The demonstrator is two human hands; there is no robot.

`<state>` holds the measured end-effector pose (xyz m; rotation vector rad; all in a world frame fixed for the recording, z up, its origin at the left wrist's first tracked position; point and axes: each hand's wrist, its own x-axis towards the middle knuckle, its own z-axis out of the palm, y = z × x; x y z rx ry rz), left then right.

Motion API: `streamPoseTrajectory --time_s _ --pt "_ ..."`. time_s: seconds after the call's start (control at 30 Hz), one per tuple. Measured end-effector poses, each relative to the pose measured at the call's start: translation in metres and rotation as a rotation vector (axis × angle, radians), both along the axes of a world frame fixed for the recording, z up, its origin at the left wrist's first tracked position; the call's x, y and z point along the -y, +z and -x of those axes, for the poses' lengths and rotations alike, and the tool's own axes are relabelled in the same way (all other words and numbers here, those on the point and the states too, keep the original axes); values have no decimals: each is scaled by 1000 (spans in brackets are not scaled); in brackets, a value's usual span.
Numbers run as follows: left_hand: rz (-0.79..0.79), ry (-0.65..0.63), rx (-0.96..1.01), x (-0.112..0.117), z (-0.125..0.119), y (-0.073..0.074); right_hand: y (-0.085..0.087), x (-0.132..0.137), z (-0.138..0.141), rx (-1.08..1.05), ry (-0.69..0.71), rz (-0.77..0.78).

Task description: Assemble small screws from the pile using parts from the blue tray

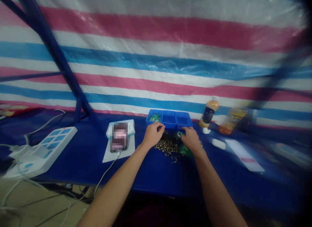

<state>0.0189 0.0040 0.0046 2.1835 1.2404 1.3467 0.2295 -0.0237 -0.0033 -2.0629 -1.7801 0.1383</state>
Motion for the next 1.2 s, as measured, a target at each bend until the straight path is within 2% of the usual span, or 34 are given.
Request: streamPoseTrajectory --time_s 0.23,0.37,0.47,0.57,0.67,0.73,0.83,0.93,1.07,1.2 --pt "-16 -11 -25 0 0 -4 -1 -1 -3 13 -89 0" --pt "-19 -7 -16 -1 0 -4 -3 -2 -6 -18 -14 -27" --pt "-11 -10 -22 0 0 -4 -1 -3 -9 -61 -21 -98" --pt "-2 -8 -5 1 -1 -2 5 -3 -8 -135 -10 -255" --pt "31 -41 37 4 -2 0 11 -3 0 -280 101 -410" --pt "66 -88 62 5 -4 1 13 -2 10 -463 184 -432" --pt "137 -149 105 5 -5 2 13 -2 24 -850 290 -350" --pt "235 -189 212 2 -4 1 12 -2 32 -1116 298 -258" --pt "434 -293 367 -2 -4 0 11 -2 32 -1259 259 -210" --pt "504 -375 347 -1 -4 1 10 -1 33 -1276 231 -169"
